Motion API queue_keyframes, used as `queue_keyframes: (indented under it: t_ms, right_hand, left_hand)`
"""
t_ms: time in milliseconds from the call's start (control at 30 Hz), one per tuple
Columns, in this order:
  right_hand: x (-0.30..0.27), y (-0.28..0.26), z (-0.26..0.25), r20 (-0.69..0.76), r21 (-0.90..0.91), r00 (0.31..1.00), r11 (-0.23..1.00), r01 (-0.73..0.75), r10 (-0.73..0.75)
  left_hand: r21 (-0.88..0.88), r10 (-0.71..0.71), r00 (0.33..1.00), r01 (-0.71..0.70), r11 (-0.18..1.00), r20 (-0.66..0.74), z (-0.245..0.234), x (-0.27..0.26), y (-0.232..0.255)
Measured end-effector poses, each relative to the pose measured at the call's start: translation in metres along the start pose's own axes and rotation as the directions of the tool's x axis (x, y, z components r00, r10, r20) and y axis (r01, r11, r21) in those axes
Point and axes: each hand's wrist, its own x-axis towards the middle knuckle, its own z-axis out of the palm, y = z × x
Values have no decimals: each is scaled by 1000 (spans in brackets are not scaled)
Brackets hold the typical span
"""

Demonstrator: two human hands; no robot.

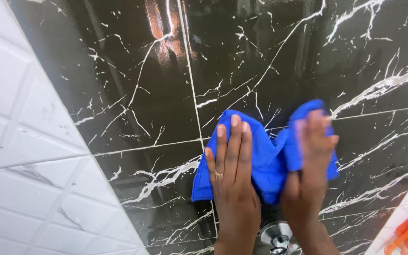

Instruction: The person sprays a cleaning solution onto a dark marble-patterned wall and wipes it with a blue cloth. The person folds the cloth and continues wiping the same wall area repeatedly.

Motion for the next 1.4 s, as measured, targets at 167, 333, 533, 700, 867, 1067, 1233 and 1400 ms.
queue_keyframes:
  t_ms: [167,333,533,700,867,1067,1233,1400]
  right_hand:
    - [-5,-7,7,-44,55,996,996,-70,73]
    - [-6,-3,1,-34,-1,998,999,-53,53]
    - [-6,-17,10,12,73,999,996,-47,46]
    - [-2,-19,4,55,51,998,999,1,-3]
    - [8,-24,11,32,43,999,999,-17,16]
    - [-1,-26,13,248,45,963,994,96,-104]
    - [19,-24,6,25,88,999,995,-37,35]
    - [35,-34,25,97,16,994,999,51,-52]
  left_hand:
    - [-26,68,993,-65,998,101,-2,1,0]
    - [-13,72,988,-71,997,138,-6,-5,-5]
    - [-3,109,992,-109,994,63,-9,0,-2]
    - [9,27,1000,-27,1000,1,-16,-1,-13]
    - [56,0,998,4,998,-68,-16,2,-23]
    - [53,-75,984,85,995,-162,-17,1,-8]
    - [41,5,997,-2,999,-80,-22,13,-7]
    - [168,-52,984,81,982,-171,-18,18,-28]
